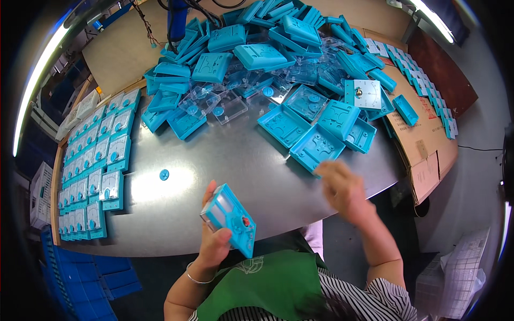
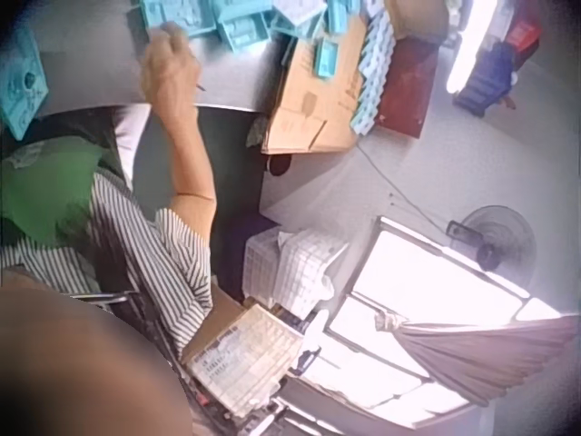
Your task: Assembling analog galvanometer components by fitting clear plastic covers and adjustment knobs onto meter cases.
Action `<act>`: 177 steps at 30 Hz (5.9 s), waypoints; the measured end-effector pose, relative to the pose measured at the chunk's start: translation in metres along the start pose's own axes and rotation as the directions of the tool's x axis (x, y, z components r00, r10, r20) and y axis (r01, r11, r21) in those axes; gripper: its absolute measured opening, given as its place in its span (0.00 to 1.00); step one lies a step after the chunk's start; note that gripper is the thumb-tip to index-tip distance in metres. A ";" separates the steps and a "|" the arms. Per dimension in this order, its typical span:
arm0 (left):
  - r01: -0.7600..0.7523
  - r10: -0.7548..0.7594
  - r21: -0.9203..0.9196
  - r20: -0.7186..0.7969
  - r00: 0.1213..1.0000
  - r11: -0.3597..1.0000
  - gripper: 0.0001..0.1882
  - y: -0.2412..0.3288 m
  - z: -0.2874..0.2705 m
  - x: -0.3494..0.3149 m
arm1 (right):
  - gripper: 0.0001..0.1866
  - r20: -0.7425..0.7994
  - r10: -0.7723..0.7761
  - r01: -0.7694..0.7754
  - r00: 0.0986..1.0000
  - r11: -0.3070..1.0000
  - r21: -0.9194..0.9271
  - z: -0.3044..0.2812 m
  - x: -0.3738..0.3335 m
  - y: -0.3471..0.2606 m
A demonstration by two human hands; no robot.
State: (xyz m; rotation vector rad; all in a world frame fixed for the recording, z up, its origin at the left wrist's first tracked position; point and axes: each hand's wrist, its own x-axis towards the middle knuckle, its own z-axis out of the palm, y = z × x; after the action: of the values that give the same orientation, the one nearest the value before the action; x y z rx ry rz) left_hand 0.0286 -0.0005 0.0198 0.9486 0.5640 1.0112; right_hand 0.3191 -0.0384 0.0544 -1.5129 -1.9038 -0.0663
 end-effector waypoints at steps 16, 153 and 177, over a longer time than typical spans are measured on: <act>-0.059 0.051 -0.112 -0.067 0.996 0.992 0.60 0.017 -0.018 -0.015 | 0.13 0.569 0.043 -0.351 0.821 0.824 0.444 0.046 0.085 -0.027; 0.059 0.276 0.980 -0.004 0.961 -0.191 0.22 0.204 -0.295 -0.036 | 0.31 0.291 0.174 -0.139 0.941 0.981 -0.137 0.466 0.459 -0.261; 0.095 0.225 0.981 -0.056 0.973 -0.168 0.26 0.213 -0.311 -0.051 | 0.23 0.808 0.057 -0.616 0.586 0.679 0.399 0.368 0.350 -0.224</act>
State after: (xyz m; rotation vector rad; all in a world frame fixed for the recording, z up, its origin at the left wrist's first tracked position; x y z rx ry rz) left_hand -0.3302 0.1209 0.0490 2.3766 1.6933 0.5350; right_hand -0.0804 0.3463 0.0465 -1.4606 -1.7764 1.5135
